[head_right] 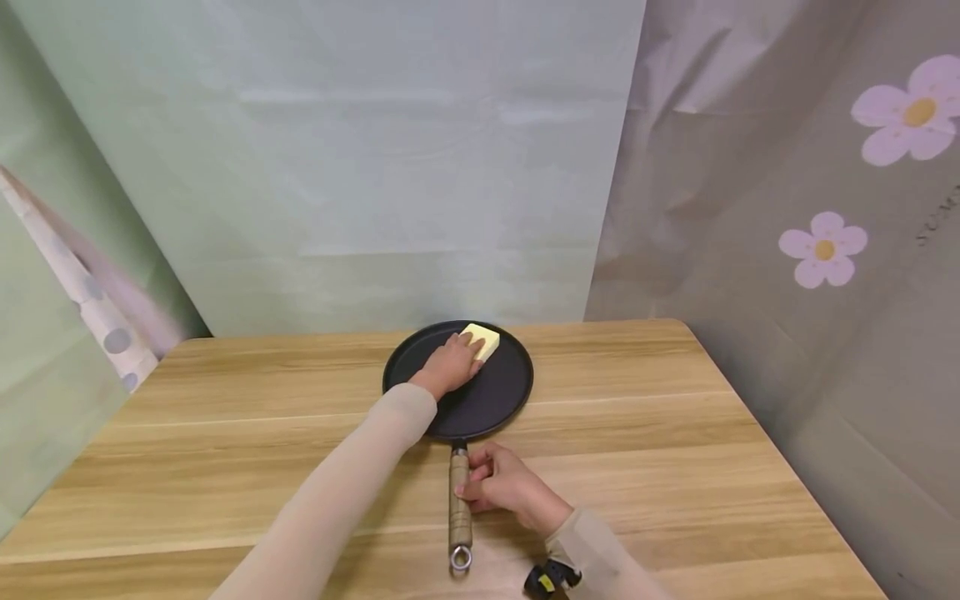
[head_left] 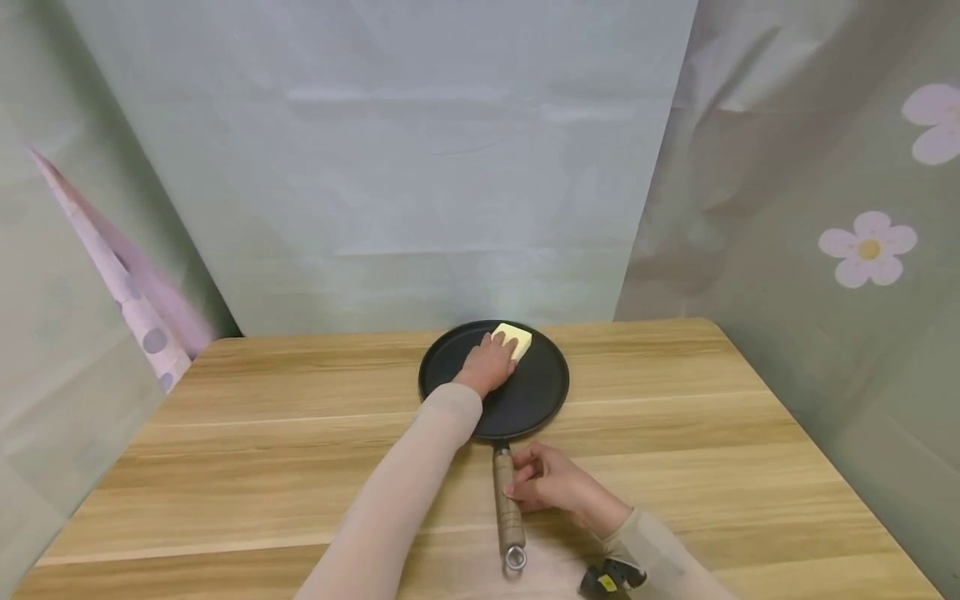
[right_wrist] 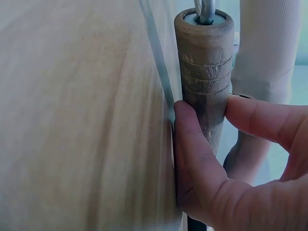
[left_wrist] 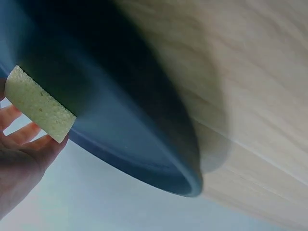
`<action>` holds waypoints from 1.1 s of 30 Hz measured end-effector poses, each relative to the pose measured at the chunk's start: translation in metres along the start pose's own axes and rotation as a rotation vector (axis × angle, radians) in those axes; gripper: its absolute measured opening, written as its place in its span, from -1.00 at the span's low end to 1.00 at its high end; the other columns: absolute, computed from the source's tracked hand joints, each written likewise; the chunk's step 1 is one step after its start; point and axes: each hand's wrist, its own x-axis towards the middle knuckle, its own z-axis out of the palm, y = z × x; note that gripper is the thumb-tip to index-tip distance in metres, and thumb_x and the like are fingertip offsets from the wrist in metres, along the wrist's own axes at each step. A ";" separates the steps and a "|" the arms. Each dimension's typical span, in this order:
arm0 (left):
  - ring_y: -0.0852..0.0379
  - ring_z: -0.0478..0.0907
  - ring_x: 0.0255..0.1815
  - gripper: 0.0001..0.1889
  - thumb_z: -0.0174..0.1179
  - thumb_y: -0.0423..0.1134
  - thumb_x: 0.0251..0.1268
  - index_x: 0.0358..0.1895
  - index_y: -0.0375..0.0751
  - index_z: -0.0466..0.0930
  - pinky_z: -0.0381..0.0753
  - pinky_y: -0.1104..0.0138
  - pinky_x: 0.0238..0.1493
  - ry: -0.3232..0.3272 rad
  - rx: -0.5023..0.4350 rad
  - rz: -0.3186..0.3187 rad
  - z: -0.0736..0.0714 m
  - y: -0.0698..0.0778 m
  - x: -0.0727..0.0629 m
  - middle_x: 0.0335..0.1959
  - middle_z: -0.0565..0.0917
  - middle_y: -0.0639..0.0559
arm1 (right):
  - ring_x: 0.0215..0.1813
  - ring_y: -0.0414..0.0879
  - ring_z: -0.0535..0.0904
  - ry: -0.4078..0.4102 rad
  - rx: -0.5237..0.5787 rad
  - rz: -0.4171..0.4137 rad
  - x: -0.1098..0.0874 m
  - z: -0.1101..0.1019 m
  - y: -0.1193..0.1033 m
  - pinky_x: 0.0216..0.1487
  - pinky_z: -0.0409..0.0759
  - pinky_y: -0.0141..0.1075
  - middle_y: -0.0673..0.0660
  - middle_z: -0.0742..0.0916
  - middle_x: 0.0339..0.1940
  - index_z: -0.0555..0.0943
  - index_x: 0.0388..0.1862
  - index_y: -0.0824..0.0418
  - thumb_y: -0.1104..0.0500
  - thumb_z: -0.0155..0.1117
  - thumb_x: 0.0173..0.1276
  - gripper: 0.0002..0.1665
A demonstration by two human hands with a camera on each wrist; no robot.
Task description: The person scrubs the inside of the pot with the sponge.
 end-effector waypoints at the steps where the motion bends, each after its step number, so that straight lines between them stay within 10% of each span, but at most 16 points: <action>1: -0.22 0.13 0.46 -0.48 -0.08 -0.05 0.53 0.46 -0.09 0.23 0.38 0.01 0.27 -0.001 -0.003 -0.004 0.000 -0.002 0.000 0.45 0.22 -0.17 | -0.32 -0.07 0.54 0.001 0.001 0.001 0.000 0.000 0.000 -0.23 0.69 -0.20 0.19 0.50 -0.29 0.36 0.02 0.51 0.45 0.30 0.13 -0.51; 33: -0.30 0.11 0.44 -0.49 -0.08 -0.10 0.53 0.45 -0.16 0.23 0.33 -0.07 0.29 0.018 -0.074 -0.028 -0.002 -0.048 -0.019 0.44 0.21 -0.23 | -0.33 -0.08 0.53 -0.007 0.017 0.006 -0.001 0.000 0.000 -0.25 0.68 -0.24 0.15 0.49 -0.31 0.35 0.00 0.49 0.44 0.28 0.17 -0.55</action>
